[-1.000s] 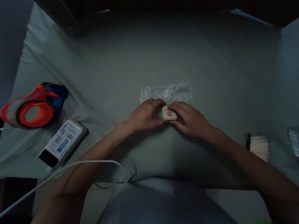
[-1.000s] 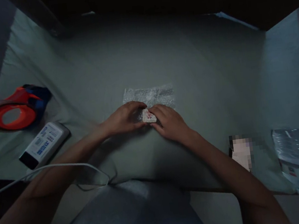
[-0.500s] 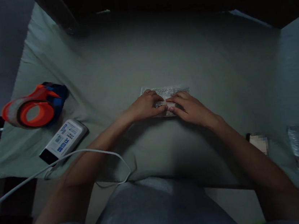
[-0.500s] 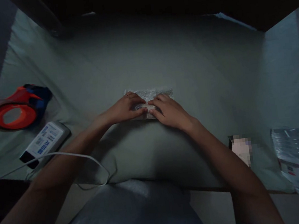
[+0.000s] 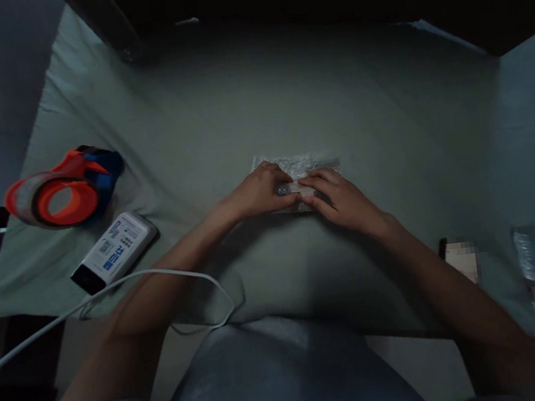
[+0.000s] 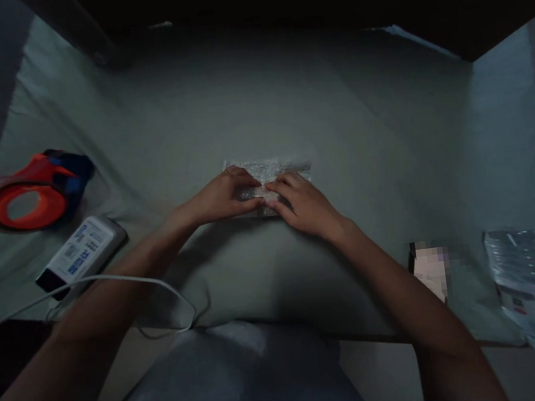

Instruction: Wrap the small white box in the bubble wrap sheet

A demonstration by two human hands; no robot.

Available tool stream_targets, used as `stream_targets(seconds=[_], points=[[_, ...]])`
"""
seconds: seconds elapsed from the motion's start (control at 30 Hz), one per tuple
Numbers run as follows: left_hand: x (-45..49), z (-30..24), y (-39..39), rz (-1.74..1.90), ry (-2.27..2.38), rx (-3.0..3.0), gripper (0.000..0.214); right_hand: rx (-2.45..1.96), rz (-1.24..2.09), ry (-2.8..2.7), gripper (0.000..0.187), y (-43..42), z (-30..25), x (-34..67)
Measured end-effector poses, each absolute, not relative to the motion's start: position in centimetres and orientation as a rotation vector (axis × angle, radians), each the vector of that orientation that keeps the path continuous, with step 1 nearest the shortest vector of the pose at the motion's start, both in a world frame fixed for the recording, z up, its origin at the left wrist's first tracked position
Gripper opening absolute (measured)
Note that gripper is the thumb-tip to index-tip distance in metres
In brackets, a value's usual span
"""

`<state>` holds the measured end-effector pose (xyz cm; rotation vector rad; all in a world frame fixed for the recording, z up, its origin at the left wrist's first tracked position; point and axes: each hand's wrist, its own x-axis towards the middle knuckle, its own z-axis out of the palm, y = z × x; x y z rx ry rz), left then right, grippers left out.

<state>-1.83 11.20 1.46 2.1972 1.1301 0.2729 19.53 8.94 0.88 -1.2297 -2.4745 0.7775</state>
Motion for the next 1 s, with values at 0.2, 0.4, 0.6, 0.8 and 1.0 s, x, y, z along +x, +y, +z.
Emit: stream_targets(seconds=[0.2, 0.4, 0.6, 0.8, 1.0], points=[[-1.8, 0.7, 11.8, 0.256, 1.177, 2.254, 0.036, -1.279, 0.652, -2.459, 0.04, 9.7, 0.7, 19.2], [-1.4, 0.8, 12.0, 0.275, 1.235, 2.194, 0.045, -1.179, 0.309, -2.526, 0.043, 8.2, -0.2, 19.9], [-1.8, 0.3, 9.2, 0.432, 1.238, 2.447, 0.06, -1.214, 0.362, -2.44, 0.036, 7.8, -1.5, 19.9], [-2.2, 0.2, 6.1, 0.383, 1.26, 2.494, 0.046, -1.135, 0.343, -2.433, 0.033, 6.0, -1.4, 19.7], [-2.5, 1.2, 3.7, 0.343, 1.175, 2.345, 0.047, -1.084, 0.423, -2.419, 0.034, 3.2, -0.6, 20.0]])
